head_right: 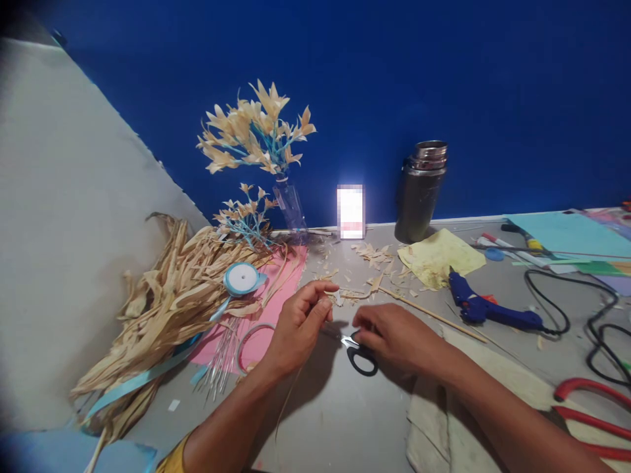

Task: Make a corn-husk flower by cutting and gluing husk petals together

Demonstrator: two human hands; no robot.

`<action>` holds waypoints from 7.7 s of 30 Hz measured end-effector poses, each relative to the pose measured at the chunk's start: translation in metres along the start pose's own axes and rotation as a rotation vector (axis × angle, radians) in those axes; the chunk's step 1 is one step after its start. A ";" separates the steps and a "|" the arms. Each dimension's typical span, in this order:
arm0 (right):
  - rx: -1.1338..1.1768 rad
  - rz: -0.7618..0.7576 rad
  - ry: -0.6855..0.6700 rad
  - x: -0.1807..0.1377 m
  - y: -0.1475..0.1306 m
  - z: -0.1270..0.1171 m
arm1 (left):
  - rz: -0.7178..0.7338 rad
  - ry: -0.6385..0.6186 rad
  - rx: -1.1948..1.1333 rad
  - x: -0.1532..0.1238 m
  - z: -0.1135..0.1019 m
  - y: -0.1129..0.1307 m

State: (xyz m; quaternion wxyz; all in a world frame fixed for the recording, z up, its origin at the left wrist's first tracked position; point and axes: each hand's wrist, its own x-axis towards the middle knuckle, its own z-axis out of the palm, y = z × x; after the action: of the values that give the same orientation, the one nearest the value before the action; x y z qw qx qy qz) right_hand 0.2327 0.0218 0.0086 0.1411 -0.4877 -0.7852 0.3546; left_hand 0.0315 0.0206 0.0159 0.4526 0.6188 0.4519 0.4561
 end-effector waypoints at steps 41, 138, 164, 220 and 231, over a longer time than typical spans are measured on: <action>0.812 0.084 0.254 0.004 -0.022 0.026 | -0.507 0.028 -0.863 -0.001 0.030 -0.011; 0.623 -0.066 0.531 -0.002 -0.017 0.019 | -0.326 -0.090 -0.572 -0.014 0.034 -0.007; 0.562 -0.052 0.530 -0.002 -0.014 0.016 | -0.358 -0.303 -0.363 0.000 0.018 -0.002; -0.580 0.344 0.225 0.120 0.058 -0.072 | -0.651 -0.038 -0.773 0.023 0.018 -0.021; -0.046 0.239 0.429 0.095 0.046 -0.082 | -0.646 -0.051 -0.790 0.023 0.018 -0.024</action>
State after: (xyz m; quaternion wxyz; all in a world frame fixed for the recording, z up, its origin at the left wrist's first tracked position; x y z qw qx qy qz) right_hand 0.2643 0.1507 0.0231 0.2503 -0.6444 -0.6819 0.2390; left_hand 0.0496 0.0442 -0.0070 0.7809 0.2401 0.4019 0.4135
